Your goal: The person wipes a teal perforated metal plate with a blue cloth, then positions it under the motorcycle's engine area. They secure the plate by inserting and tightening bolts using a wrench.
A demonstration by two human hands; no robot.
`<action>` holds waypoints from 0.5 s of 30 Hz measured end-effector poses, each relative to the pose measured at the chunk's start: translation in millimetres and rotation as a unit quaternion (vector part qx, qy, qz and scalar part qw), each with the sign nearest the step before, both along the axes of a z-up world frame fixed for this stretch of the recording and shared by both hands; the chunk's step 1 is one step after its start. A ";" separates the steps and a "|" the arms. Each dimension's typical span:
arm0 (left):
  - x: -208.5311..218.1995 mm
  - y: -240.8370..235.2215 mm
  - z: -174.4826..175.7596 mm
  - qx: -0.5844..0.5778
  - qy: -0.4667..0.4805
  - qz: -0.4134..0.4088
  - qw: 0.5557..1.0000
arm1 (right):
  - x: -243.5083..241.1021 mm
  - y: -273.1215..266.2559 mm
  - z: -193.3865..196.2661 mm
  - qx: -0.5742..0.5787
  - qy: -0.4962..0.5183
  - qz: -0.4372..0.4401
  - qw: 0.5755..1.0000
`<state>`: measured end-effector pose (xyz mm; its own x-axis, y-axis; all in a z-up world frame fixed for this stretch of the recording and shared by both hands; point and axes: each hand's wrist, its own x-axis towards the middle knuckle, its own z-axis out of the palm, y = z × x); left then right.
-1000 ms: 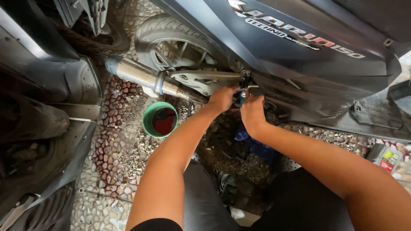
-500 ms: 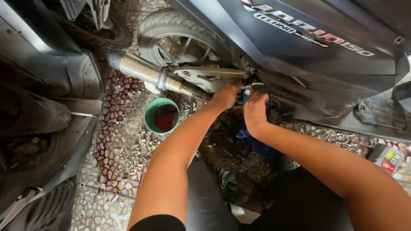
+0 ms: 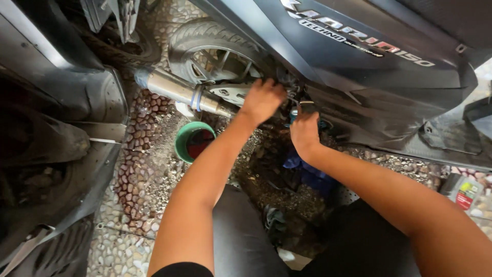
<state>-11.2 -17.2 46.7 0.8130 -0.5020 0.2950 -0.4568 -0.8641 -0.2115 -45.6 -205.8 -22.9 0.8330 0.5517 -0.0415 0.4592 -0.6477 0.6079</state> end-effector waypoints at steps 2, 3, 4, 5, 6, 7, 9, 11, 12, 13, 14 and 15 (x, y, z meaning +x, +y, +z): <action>-6.2 -6.9 -0.7 0.002 -0.013 -0.010 1.000 | 1.7 1.0 -3.4 0.019 0.006 -0.004 1.000; -9.6 -11.0 -1.9 0.001 -0.026 -0.021 0.999 | 2.3 0.8 -5.7 0.035 0.013 -0.008 0.999; -9.0 -13.4 -5.0 0.001 -0.025 -0.021 0.999 | 1.6 0.9 -3.6 0.036 0.015 -0.008 0.999; -8.3 -15.8 -8.4 -0.018 -0.011 0.020 1.000 | 1.1 1.0 -1.6 0.036 -0.002 -0.005 0.999; -8.4 -18.9 -12.4 -0.039 0.004 0.061 0.997 | -0.5 0.3 -0.1 0.035 -0.019 -0.002 0.999; -8.5 -19.9 -12.0 -0.038 0.007 0.060 0.997 | -2.7 -0.1 1.7 0.036 -0.016 -0.004 0.999; -4.8 -21.4 -9.2 -0.112 0.091 0.096 0.985 | -2.4 -0.7 7.2 -0.011 -0.046 0.017 0.999; -3.4 -13.6 -14.3 -0.137 0.107 0.080 0.981 | -2.8 -0.4 9.6 -0.009 -0.021 0.010 1.000; -2.5 -10.1 -17.1 -0.163 0.122 0.065 0.977 | -2.9 -0.6 10.5 -0.008 0.004 0.003 1.000; -3.6 -8.3 -18.1 -0.163 0.123 0.064 0.977 | -2.9 -1.6 10.5 -0.008 0.005 0.001 1.000; -5.2 -6.5 -19.3 -0.175 0.135 0.067 0.973 | -3.5 -2.7 10.2 -0.001 -0.013 0.008 1.000; -6.7 -4.8 -20.5 -0.187 0.148 0.070 0.969 | -4.1 -3.8 10.0 0.006 -0.030 0.015 0.999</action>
